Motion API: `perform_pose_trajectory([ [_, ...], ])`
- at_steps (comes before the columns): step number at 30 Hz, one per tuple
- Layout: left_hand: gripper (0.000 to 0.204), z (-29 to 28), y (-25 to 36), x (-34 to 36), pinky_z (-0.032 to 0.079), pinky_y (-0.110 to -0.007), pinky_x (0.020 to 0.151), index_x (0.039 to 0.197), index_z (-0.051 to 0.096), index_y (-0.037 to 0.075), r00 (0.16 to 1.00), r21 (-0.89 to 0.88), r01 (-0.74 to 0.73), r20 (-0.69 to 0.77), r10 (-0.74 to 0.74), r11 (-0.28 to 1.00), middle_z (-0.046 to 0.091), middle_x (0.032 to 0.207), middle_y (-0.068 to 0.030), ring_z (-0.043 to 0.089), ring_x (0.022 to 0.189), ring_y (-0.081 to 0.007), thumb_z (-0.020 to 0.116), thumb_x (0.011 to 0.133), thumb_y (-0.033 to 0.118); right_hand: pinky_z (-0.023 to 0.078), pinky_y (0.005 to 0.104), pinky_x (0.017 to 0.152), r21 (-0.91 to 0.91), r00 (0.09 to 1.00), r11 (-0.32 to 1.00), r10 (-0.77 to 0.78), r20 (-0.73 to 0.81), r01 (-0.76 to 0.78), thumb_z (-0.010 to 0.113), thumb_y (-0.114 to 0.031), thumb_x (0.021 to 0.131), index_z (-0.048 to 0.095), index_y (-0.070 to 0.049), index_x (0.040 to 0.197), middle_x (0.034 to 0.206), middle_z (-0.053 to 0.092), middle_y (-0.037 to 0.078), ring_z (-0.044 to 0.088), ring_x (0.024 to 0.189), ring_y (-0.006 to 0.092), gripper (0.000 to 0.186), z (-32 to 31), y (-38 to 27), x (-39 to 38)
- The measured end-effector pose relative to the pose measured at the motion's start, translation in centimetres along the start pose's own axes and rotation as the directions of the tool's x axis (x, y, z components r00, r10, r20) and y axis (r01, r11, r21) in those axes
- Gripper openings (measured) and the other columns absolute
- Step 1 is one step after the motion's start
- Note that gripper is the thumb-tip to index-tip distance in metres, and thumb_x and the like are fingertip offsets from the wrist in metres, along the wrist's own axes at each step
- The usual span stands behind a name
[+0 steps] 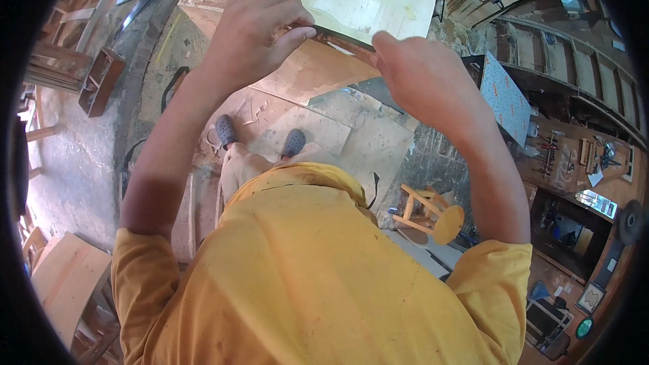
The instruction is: Shaping a wood joint using a chisel and hammer.
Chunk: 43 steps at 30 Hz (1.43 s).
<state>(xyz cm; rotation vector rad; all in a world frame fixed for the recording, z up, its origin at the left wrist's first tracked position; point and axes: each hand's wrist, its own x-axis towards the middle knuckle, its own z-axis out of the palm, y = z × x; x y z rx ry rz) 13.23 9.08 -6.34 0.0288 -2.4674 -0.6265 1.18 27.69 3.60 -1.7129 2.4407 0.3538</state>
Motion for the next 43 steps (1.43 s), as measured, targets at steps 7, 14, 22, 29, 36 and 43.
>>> perform_pose_trajectory([
  [7, 0.025, 0.7, -1.5, 0.5, 0.036, -0.039, 0.095, 0.096, 0.066, 0.013, 0.981, -0.058, -0.191, -0.045, 0.189, 0.98, 0.063, 0.115, -0.0023, 0.053, 0.118, -0.022, 0.073, 0.071, 0.011, 0.046, 0.0506, 0.062, 0.1, 0.998, 0.994, 0.054, -0.038, -0.05, 0.052, -0.018, 0.092, 0.055, -0.004, 0.092, 0.069, 0.061, 0.02, 0.061, 0.069, 0.0399, 0.015, 1.9, 0.3, -0.7],
  [14, 0.028, 1.6, -2.4, 0.0, 0.037, -0.037, 0.092, 0.097, 0.065, 0.02, 0.977, -0.052, -0.211, -0.035, 0.21, 0.976, 0.065, 0.114, 0.0074, 0.054, 0.116, -0.015, 0.074, 0.071, 0.018, 0.048, 0.0504, 0.061, 0.165, 0.974, 0.968, 0.207, -0.095, -0.19, 0.05, -0.015, 0.09, 0.056, -0.005, 0.094, 0.073, 0.063, 0.021, 0.063, 0.07, 0.0404, 0.012, 3.1, -1.8, -1.6],
  [22, 0.023, 2.0, -3.0, 0.1, 0.037, -0.037, 0.091, 0.094, 0.067, 0.021, 0.967, -0.074, -0.247, -0.088, 0.24, 0.966, 0.067, 0.112, 0.0091, 0.057, 0.114, -0.0155, 0.075, 0.072, 0.02, 0.048, 0.0503, 0.062, 0.15, 0.921, 0.925, 0.369, -0.124, -0.35, 0.05, -0.015, 0.089, 0.055, -0.006, 0.094, 0.075, 0.064, 0.02, 0.063, 0.071, 0.0397, 0.012, 3.8, -4.0, -1.9],
  [29, 0.027, 2.1, -3.1, 0.0, 0.037, -0.034, 0.09, 0.095, 0.069, 0.021, 0.957, -0.057, -0.276, -0.106, 0.269, 0.96, 0.068, 0.114, 0.0075, 0.059, 0.114, -0.0174, 0.077, 0.07, 0.014, 0.05, 0.0459, 0.059, 0.098, 0.886, 0.929, 0.369, -0.279, -0.356, 0.052, -0.009, 0.085, 0.053, -0.007, 0.09, 0.071, 0.062, 0.015, 0.064, 0.068, 0.035, 0.005, 5.0, -5.2, -2.3],
  [36, 0.02, 2.8, -3.7, -0.1, 0.038, -0.036, 0.09, 0.091, 0.067, 0.022, 0.928, -0.04, -0.336, -0.183, 0.324, 0.941, 0.068, 0.108, 0.0084, 0.059, 0.111, -0.0163, 0.076, 0.074, 0.022, 0.051, 0.0436, 0.058, 0.035, 0.846, 0.925, 0.361, -0.393, -0.379, 0.055, -0.008, 0.082, 0.052, -0.008, 0.088, 0.073, 0.062, 0.012, 0.065, 0.069, 0.0326, 0.007, 6.5, -5.6, -2.5],
  [43, 0.018, 2.7, -3.7, 0.1, 0.038, -0.036, 0.089, 0.09, 0.066, 0.021, 0.92, -0.049, -0.351, -0.203, 0.335, 0.935, 0.068, 0.108, 0.0071, 0.059, 0.11, -0.0164, 0.075, 0.074, 0.023, 0.051, 0.0426, 0.058, -0.003, 0.837, 0.938, 0.306, -0.454, -0.345, 0.055, -0.01, 0.083, 0.052, -0.009, 0.088, 0.073, 0.061, 0.01, 0.064, 0.067, 0.0315, 0.006, 6.1, -5.3, -2.2],
])
